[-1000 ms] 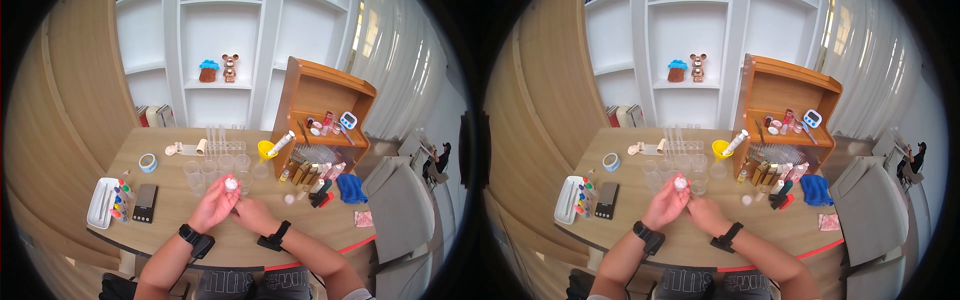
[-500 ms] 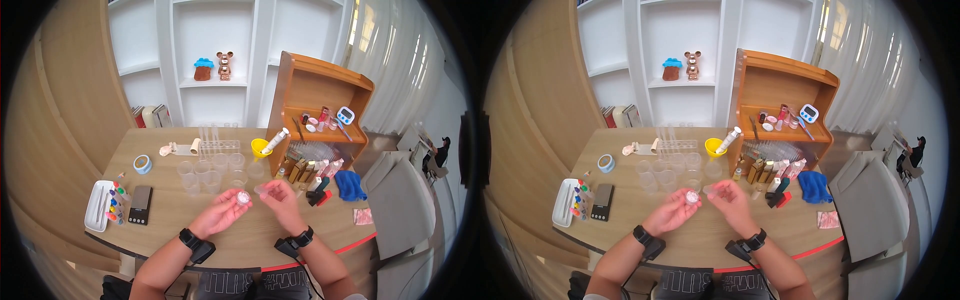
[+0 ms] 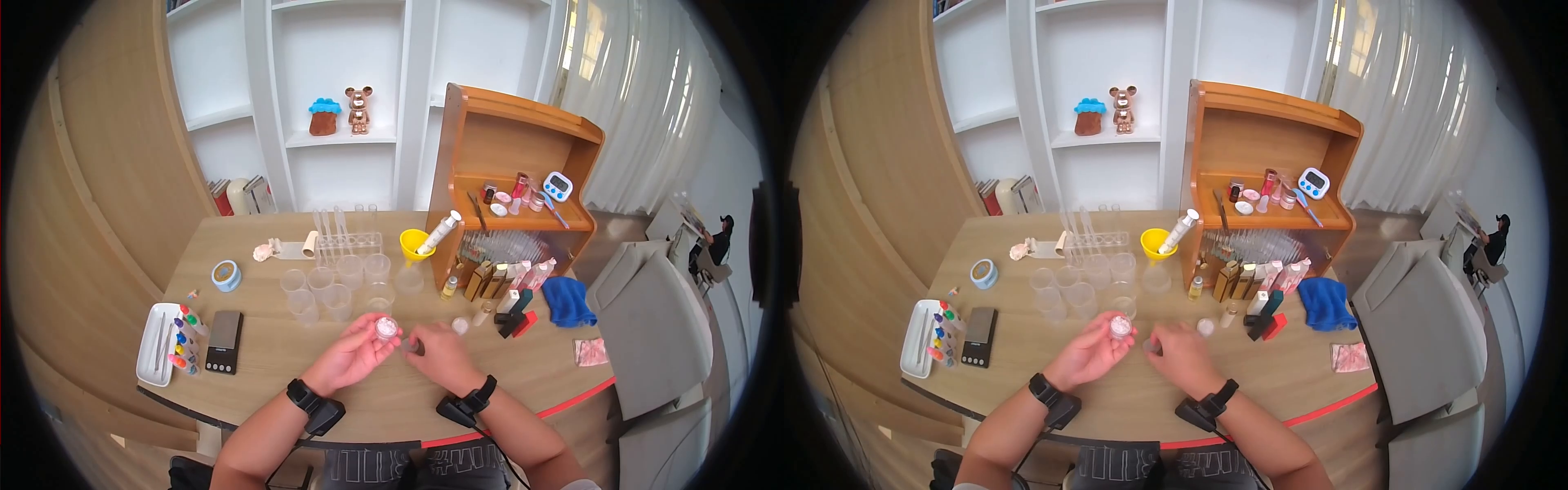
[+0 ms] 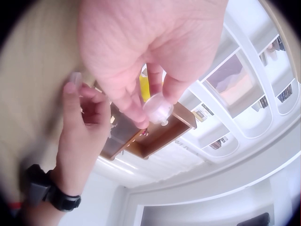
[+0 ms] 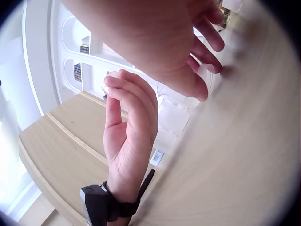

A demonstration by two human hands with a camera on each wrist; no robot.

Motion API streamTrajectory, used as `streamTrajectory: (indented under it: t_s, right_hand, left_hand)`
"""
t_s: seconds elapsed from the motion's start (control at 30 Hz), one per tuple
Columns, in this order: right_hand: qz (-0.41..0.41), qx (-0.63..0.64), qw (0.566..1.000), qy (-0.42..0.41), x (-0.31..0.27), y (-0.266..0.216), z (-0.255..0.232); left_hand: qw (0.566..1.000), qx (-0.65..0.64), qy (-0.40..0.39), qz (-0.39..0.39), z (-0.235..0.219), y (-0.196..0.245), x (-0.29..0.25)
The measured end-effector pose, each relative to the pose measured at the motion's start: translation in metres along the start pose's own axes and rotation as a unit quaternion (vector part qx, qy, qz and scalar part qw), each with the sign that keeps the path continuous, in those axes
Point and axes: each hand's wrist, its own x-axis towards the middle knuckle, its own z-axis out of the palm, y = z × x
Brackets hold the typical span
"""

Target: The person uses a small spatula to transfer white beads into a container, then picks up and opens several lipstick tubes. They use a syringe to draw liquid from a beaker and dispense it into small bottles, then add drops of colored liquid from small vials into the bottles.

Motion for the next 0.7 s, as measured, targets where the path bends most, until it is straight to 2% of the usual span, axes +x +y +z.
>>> streamTrajectory:
  t_s: [0.17, 0.27, 0.3, 0.33, 0.4, 0.5, 0.7]
  right_hand:
    - [-0.057, -0.04, 0.998, 0.003, -0.003, -0.007, -0.013]
    - [-0.021, -0.133, 0.974, 0.182, 0.005, -0.021, -0.058]
    - [-0.015, -0.137, 0.963, 0.23, 0.015, -0.012, -0.073]
    - [-0.008, -0.146, 0.954, 0.26, 0.027, -0.01, -0.091]
    - [-0.049, -0.244, 0.915, 0.318, 0.051, 0.004, -0.118]
    - [-0.124, -0.293, 0.903, 0.289, 0.075, 0.031, -0.135]
    - [-0.212, -0.266, 0.891, 0.3, 0.096, 0.052, -0.134]
  left_hand:
    - [1.0, -0.007, -0.012, 0.008, -0.003, 0.003, 0.001]
    - [1.0, -0.016, -0.008, 0.014, -0.001, 0.005, -0.001]
    - [1.0, -0.016, -0.009, 0.018, -0.001, 0.006, -0.001]
    - [1.0, -0.016, -0.011, 0.021, 0.0, 0.006, -0.001]
    - [1.0, 0.002, -0.011, 0.027, 0.0, 0.005, 0.0]
    - [0.999, 0.014, -0.023, 0.019, -0.003, 0.006, -0.001]
    - [0.999, 0.002, -0.04, -0.004, -0.005, 0.006, -0.002]
